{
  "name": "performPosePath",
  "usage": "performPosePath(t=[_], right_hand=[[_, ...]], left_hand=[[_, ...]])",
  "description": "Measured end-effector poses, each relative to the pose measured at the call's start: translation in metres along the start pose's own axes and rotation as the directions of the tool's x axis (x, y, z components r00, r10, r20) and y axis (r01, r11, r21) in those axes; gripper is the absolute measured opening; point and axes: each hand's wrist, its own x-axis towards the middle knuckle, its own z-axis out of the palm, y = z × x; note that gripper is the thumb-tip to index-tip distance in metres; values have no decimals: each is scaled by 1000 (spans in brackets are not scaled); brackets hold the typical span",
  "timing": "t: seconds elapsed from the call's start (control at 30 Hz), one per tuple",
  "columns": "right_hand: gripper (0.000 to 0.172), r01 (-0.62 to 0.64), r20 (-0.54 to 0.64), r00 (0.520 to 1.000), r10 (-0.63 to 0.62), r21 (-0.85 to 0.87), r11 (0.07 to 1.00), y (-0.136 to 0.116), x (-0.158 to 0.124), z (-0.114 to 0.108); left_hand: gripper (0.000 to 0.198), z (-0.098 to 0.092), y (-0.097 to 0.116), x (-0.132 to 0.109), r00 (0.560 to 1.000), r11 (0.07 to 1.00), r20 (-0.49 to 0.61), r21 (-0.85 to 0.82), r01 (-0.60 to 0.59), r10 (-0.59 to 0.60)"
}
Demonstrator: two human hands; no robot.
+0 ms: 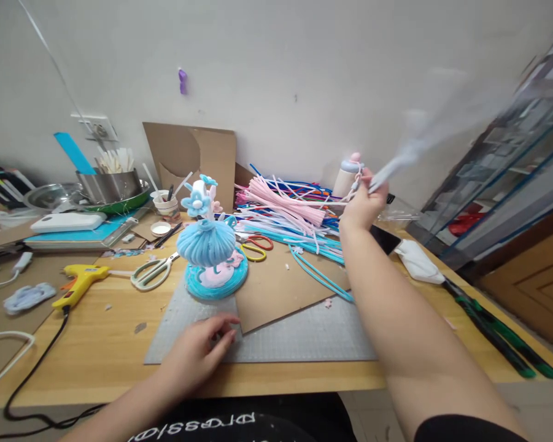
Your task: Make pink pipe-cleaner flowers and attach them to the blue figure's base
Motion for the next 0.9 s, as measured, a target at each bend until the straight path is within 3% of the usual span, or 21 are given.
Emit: performPosePath(t=[0.1, 0.17, 0.23, 0.3, 0.37, 0.43, 0.47, 0.5, 0.53, 0.6, 0.67, 0.73, 0.8, 0.87, 0.9], right_hand=[[18, 7, -145, 989, 12, 130, 992, -21, 12, -5], [22, -37, -142, 987, 71, 224, 974, -39, 15, -9], [24, -115, -80, 986, 147, 315, 942, -61, 8, -16], [21, -263, 102, 965, 242, 368, 892, -83, -13, -23], [17, -526, 429, 823, 372, 329, 784, -99, -46, -30], [14, -684, 591, 656, 469, 203, 701, -107, -86, -37], [15, -749, 638, 567, 521, 135, 649, -108, -107, -40], [16, -836, 677, 441, 589, 71, 545, -107, -127, -43], [16, -893, 696, 345, 629, 39, 447, -106, -146, -46], [17, -950, 695, 233, 680, 12, 313, -102, -176, -49], [16, -975, 668, 165, 726, -2, 223, -101, -194, -49], [15, -985, 641, 127, 757, -9, 173, -99, -200, -47], [16, -983, 623, 145, 768, 1, 184, -93, -193, -44], [20, -957, 598, 245, 763, 24, 288, -80, -178, -42], [21, -924, 573, 330, 750, 33, 381, -70, -168, -41]], left_hand=[[26, 0, 0, -1, 1000, 1000, 8, 1, -2, 2], [26, 0, 0, -1, 1000, 1000, 17, -11, -3, 4], [25, 0, 1, -2, 1000, 999, 17, -50, -1, 2], [25, 0, 3, 0, 1000, 990, -4, -143, 11, -12], [29, -1, 7, 4, 998, 952, -27, -304, 39, -50], [36, -2, 12, 10, 992, 869, -51, -490, 74, -113], [40, -3, 16, 14, 988, 819, -56, -566, 87, -144], [45, -3, 19, 17, 985, 778, -55, -620, 96, -166], [49, -3, 21, 19, 984, 750, -37, -652, 106, -171], [54, -1, 25, 23, 987, 739, 55, -657, 147, -148], [48, 3, 26, 23, 976, 770, 177, -604, 207, -124], [36, 6, 23, 20, 956, 803, 252, -533, 266, -149], [33, 4, 18, 13, 947, 831, 249, -468, 300, -201], [33, -5, 8, 0, 950, 864, 197, -401, 305, -243], [33, -11, 3, -9, 952, 884, 167, -357, 301, -257]])
